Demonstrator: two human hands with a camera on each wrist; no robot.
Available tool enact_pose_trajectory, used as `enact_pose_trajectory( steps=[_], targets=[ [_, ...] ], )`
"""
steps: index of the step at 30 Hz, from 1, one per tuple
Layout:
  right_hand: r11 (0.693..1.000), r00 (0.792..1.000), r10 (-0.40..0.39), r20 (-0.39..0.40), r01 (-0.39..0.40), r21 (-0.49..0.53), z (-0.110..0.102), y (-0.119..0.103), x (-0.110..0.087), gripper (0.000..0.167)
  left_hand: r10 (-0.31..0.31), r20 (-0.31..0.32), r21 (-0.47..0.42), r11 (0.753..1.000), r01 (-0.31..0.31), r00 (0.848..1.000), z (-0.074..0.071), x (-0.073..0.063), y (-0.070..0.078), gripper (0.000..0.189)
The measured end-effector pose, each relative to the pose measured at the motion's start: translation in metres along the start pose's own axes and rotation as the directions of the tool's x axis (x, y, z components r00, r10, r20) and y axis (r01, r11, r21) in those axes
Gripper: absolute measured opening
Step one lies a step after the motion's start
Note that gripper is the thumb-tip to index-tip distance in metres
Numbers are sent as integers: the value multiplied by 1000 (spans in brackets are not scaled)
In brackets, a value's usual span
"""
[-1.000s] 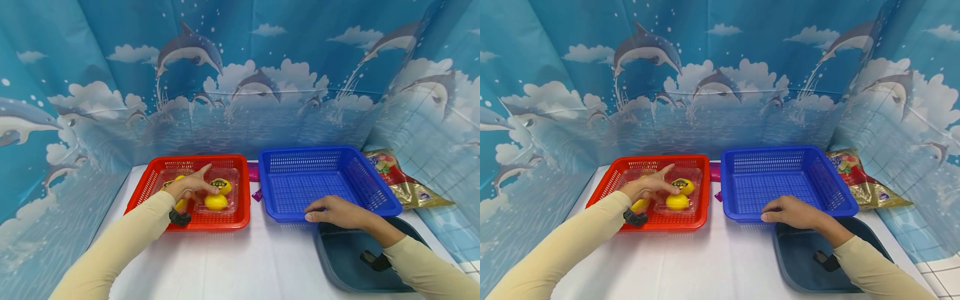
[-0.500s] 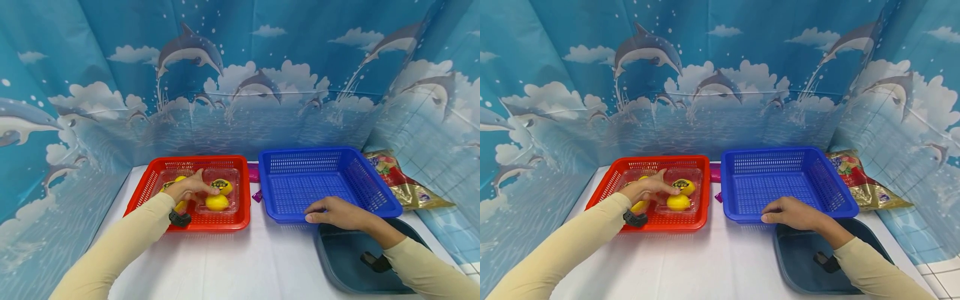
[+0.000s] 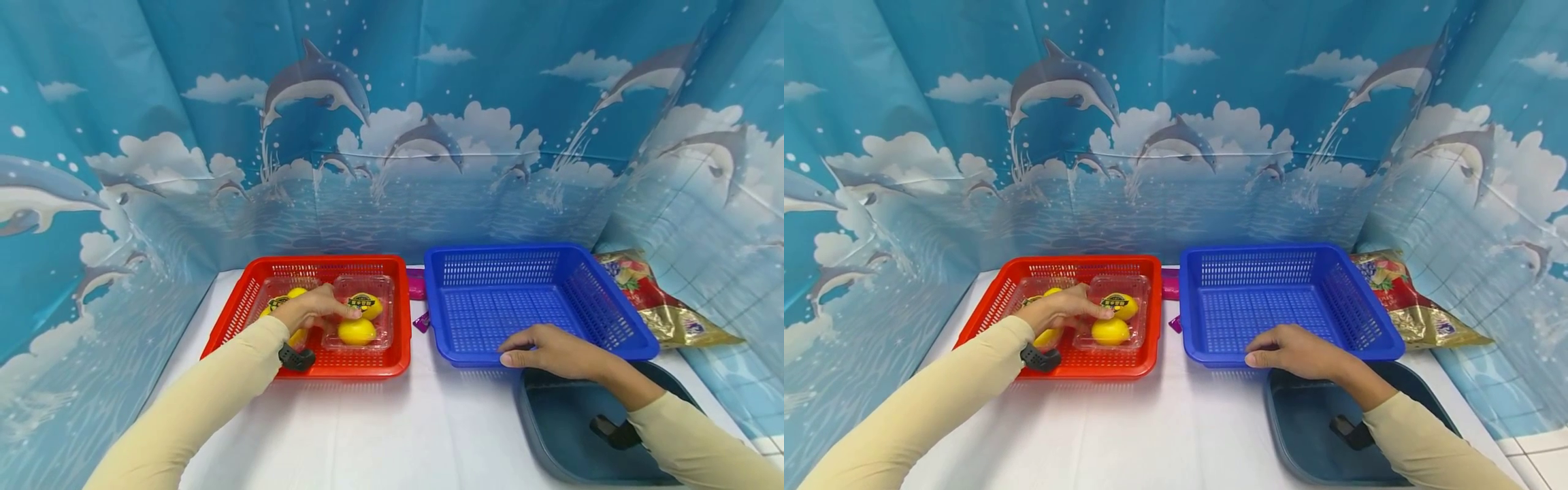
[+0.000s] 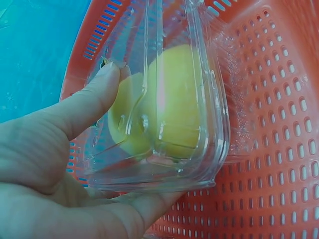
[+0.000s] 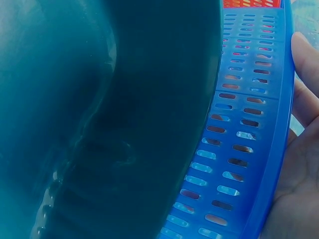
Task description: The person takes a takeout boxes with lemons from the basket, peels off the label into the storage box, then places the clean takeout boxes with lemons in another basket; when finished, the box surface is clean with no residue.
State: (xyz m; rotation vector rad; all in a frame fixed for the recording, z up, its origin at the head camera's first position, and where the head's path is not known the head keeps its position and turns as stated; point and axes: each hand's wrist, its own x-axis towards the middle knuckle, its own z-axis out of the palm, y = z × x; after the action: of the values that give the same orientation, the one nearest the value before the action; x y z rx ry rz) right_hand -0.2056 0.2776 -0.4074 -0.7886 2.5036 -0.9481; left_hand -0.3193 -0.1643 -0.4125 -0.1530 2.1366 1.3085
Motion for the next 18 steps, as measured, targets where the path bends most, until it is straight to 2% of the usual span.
enact_pose_trajectory(
  steps=[9,18],
  targets=[
    [1000,1000,12,0,-12,-12,0,2,-1,34,45,-16,17,999,-45,999,-1,0,0,120],
    [1000,1000,-1,-2,1,2,1,1,-1,33,27,-17,1,1000,-27,999,-2,-4,2,114]
  ],
)
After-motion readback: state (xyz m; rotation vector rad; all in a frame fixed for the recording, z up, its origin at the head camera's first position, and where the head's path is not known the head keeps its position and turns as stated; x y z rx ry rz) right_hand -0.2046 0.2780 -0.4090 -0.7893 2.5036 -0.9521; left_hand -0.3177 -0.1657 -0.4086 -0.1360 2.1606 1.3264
